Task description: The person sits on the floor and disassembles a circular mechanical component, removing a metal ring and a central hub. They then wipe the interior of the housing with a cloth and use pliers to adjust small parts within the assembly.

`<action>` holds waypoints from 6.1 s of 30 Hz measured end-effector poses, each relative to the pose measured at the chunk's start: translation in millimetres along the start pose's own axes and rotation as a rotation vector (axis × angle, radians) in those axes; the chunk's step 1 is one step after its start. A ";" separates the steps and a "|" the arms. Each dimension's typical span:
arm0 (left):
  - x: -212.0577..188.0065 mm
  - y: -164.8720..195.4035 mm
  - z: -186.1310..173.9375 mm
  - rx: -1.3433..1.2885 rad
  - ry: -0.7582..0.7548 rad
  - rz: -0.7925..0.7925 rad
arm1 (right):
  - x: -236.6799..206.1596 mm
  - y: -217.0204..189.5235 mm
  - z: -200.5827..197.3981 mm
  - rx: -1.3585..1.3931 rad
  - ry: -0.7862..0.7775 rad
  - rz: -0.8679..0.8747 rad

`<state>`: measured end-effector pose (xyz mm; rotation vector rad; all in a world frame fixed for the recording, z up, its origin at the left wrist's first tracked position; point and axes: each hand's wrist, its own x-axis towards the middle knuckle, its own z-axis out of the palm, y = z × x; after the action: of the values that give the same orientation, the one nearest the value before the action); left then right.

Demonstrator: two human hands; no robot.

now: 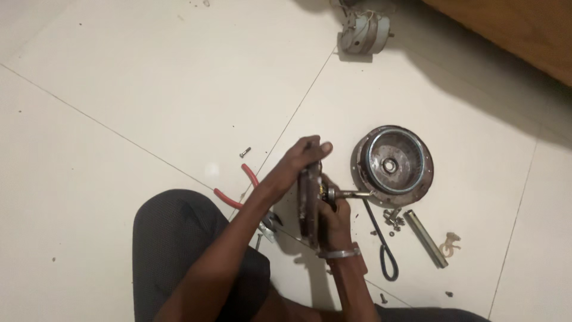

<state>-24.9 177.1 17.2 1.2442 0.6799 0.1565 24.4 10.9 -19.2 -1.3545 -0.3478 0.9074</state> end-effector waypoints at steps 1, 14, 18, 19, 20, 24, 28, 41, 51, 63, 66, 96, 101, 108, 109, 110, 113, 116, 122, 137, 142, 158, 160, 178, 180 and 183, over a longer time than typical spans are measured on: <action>-1.8 1.3 -0.5 -0.035 -0.009 0.001 | 0.1 -1.7 -0.2 -0.054 0.028 -0.023; 19.2 -39.4 3.3 0.392 0.426 0.261 | 24.7 -9.2 -9.2 -1.102 0.212 -0.394; 27.8 -48.9 -8.2 0.519 0.453 0.317 | 30.7 -1.9 -9.4 -1.147 0.147 -0.434; 29.4 -50.3 -10.1 0.524 0.453 0.312 | 31.9 -1.0 -10.1 -1.151 0.132 -0.457; 31.3 -52.0 -10.8 0.544 0.451 0.315 | 33.1 -0.1 -12.3 -1.156 0.115 -0.479; 36.0 -57.2 -11.5 0.637 0.487 0.370 | 33.8 -0.8 -14.8 -1.181 0.106 -0.511; 36.8 -64.9 -13.1 0.571 0.517 0.306 | 27.6 -8.6 -1.3 -1.294 0.208 -0.412; 24.9 -59.5 -19.3 0.546 0.583 0.436 | -54.0 -39.9 -13.7 -1.110 0.493 -0.281; 3.8 -42.2 -20.3 0.526 0.622 0.383 | -34.9 -34.3 2.7 -1.364 0.338 -0.317; -10.8 -24.1 -18.7 0.525 0.599 0.315 | -29.8 -72.5 24.9 -1.180 0.293 -0.447; -18.9 -14.5 -17.3 0.514 0.605 0.391 | -23.5 -71.5 36.8 -1.001 0.288 -0.557; -66.0 -27.1 -7.4 0.996 0.182 0.135 | 0.2 -57.0 40.5 -0.866 0.235 -0.498; -83.2 -30.3 0.1 1.088 0.195 0.130 | -5.1 -49.7 41.6 -0.937 0.198 -0.389; -80.8 -27.0 4.9 1.095 0.225 0.318 | -19.1 -44.2 21.7 -1.016 0.241 -0.740; -80.4 -26.0 4.9 1.136 0.233 0.359 | -19.6 -44.6 20.3 -0.997 0.226 -0.688; -79.9 -25.4 4.8 1.173 0.224 0.357 | -19.5 -44.9 19.9 -0.971 0.214 -0.644; -75.7 -23.3 4.5 1.246 0.202 0.327 | -16.9 -46.9 23.4 -0.812 0.201 -0.512; -68.6 -23.5 5.7 1.246 0.218 0.295 | -13.6 -48.8 29.3 -0.738 0.241 -0.527; -61.6 -28.8 7.8 1.314 0.294 0.334 | -10.0 -50.0 33.9 -0.826 0.297 -0.501; -96.0 -12.8 24.6 1.283 0.171 0.173 | -130.8 -41.3 -137.4 -1.487 0.433 0.083; -95.4 -18.4 36.9 1.239 0.158 0.122 | -145.9 -32.7 -165.2 -1.271 0.334 0.060; -82.7 -23.4 40.7 1.216 0.093 0.147 | -175.9 -98.0 -79.4 -0.956 0.010 -0.103; -79.2 -18.6 37.0 1.209 0.069 0.141 | -175.0 -82.3 -76.1 -1.148 0.052 -0.077; 8.1 13.0 14.9 0.941 0.182 0.338 | -141.7 -26.0 -89.0 -1.214 0.089 0.184; 8.9 16.4 15.1 0.929 0.197 0.335 | -137.8 -22.7 -95.9 -1.257 0.064 0.135; 6.2 18.4 14.3 0.920 0.184 0.330 | -131.9 -18.3 -104.3 -1.344 -0.003 0.102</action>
<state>-7.6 174.6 33.7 2.2498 0.7226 0.2451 20.4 -155.5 10.5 -2.5984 -0.9985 0.7299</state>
